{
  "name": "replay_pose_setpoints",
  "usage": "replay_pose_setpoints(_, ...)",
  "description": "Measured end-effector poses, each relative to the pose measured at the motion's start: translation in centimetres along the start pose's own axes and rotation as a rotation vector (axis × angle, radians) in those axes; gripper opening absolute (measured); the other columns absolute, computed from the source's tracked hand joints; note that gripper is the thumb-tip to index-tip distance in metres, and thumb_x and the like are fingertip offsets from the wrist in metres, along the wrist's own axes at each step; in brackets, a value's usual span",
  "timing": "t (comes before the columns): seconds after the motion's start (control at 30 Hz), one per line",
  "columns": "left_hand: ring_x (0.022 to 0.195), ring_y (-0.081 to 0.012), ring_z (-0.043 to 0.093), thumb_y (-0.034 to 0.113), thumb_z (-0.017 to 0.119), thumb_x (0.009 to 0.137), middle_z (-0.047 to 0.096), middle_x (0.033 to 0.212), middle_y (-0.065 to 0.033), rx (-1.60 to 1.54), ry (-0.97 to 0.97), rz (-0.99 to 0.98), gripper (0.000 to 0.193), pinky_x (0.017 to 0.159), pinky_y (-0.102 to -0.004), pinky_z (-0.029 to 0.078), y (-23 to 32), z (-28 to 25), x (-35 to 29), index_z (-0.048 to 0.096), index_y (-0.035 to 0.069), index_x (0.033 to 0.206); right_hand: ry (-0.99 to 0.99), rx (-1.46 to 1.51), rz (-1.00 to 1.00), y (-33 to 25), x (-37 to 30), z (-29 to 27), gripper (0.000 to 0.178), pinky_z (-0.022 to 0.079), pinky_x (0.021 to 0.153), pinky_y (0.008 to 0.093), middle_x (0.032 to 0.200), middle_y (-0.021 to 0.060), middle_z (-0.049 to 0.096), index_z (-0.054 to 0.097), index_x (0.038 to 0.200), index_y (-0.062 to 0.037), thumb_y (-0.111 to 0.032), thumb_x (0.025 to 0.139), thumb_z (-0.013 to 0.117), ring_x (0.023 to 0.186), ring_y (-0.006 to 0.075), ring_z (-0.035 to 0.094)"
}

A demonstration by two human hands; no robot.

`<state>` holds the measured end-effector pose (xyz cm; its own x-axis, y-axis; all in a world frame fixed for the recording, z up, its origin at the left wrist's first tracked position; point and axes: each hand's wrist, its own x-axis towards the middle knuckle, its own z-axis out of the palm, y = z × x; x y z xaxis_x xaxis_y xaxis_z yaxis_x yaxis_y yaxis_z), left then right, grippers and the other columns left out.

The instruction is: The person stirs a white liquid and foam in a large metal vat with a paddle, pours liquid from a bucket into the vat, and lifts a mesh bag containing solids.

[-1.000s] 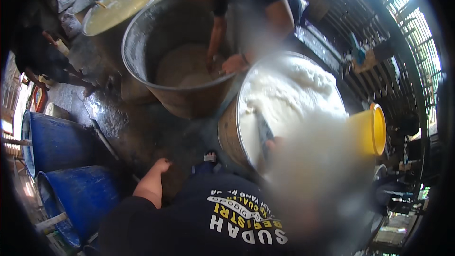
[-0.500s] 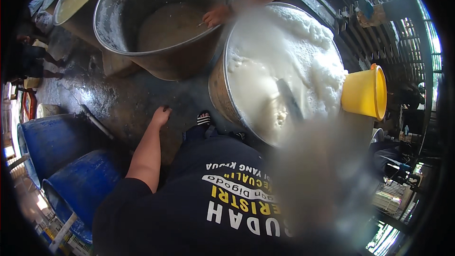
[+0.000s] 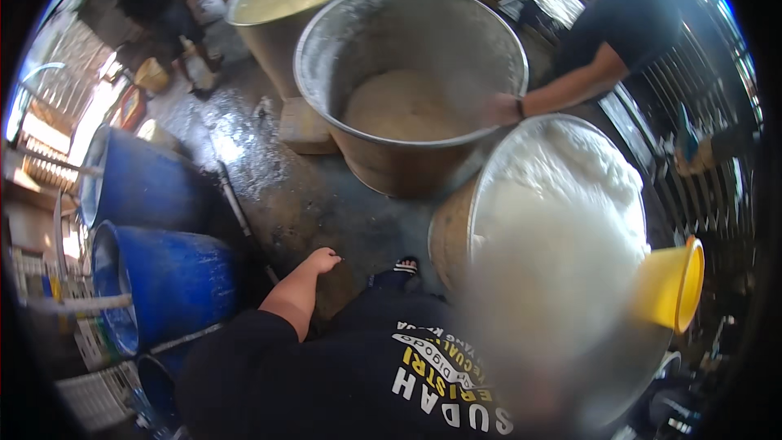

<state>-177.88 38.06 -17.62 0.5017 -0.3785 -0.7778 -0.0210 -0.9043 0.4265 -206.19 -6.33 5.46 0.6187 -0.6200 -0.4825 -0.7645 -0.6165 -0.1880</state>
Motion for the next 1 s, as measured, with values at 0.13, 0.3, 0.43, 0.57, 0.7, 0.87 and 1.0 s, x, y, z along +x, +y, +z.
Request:
replay_pose_setpoints(0.13,0.075,-0.0273,0.065,0.031,0.064,0.096,0.070,0.090,-0.0144,0.065,0.046,0.030,0.039,0.068,-0.0423,0.051,0.3,-1.0,0.2,0.066,0.000,0.119,0.154,0.159,0.042,2.8,1.1,1.5,0.041,0.052,0.084,0.0529,0.095,0.0271,0.069,0.071,0.090,0.0005,-0.040,0.085,0.067,0.094,0.0458,0.066)
replay_pose_setpoints(0.3,0.119,-0.0386,0.062,0.036,0.068,0.091,0.065,0.127,-0.0230,0.027,0.071,-0.003,0.049,0.099,-0.0446,0.049,4.8,-1.2,0.3,0.067,0.001,0.125,0.230,0.212,0.085,7.5,-1.3,1.4,0.046,0.050,0.080,0.0527,0.090,0.0295,0.068,0.069,0.087,0.0059,-0.040,0.084,0.070,0.088,0.0464,0.065)
replay_pose_setpoints(0.43,0.115,-0.0383,0.064,0.035,0.069,0.090,0.067,0.124,-0.0230,0.052,0.090,0.062,0.050,0.098,-0.0441,0.050,6.5,0.7,1.6,0.066,0.000,0.125,0.212,0.421,0.197,9.9,-5.0,-0.3,0.043,0.050,0.077,0.0502,0.083,0.0284,0.067,0.068,0.088,0.0076,-0.035,0.085,0.072,0.080,0.0420,0.066)
replay_pose_setpoints(0.57,0.116,-0.0384,0.063,0.036,0.068,0.089,0.067,0.124,-0.0228,0.062,0.036,0.130,0.049,0.098,-0.0446,0.050,9.5,1.9,2.7,0.067,0.001,0.123,0.377,0.389,0.180,15.6,-9.1,0.4,0.037,0.049,0.076,0.0479,0.083,0.0226,0.069,0.069,0.093,0.0064,-0.030,0.088,0.071,0.078,0.0379,0.065)
replay_pose_setpoints(0.7,0.113,-0.0385,0.065,0.036,0.068,0.088,0.068,0.120,-0.0235,-0.009,0.132,0.187,0.046,0.096,-0.0449,0.051,8.1,3.4,2.5,0.070,0.001,0.117,0.293,0.364,0.074,13.2,-13.7,-4.6,0.027,0.048,0.072,0.0474,0.081,0.0218,0.068,0.069,0.099,0.0026,-0.023,0.089,0.069,0.076,0.0370,0.065)
replay_pose_setpoints(0.87,0.118,-0.0380,0.062,0.040,0.068,0.088,0.066,0.126,-0.0233,0.056,0.081,0.138,0.053,0.100,-0.0433,0.049,6.0,2.5,1.4,0.066,0.000,0.124,0.085,0.130,-0.080,5.1,-15.6,-8.9,0.030,0.048,0.070,0.0507,0.077,0.0253,0.065,0.070,0.084,0.0024,-0.027,0.079,0.075,0.079,0.0444,0.064)
replay_pose_setpoints(1.0,0.117,-0.0385,0.062,0.040,0.067,0.088,0.066,0.125,-0.0243,0.071,0.095,0.116,0.054,0.100,-0.0436,0.049,3.1,2.2,-0.1,0.066,-0.002,0.123,-0.050,-0.115,-0.089,3.3,-10.3,-4.7,0.040,0.051,0.075,0.0529,0.080,0.0228,0.068,0.069,0.077,-0.0034,-0.042,0.086,0.066,0.082,0.0428,0.066)
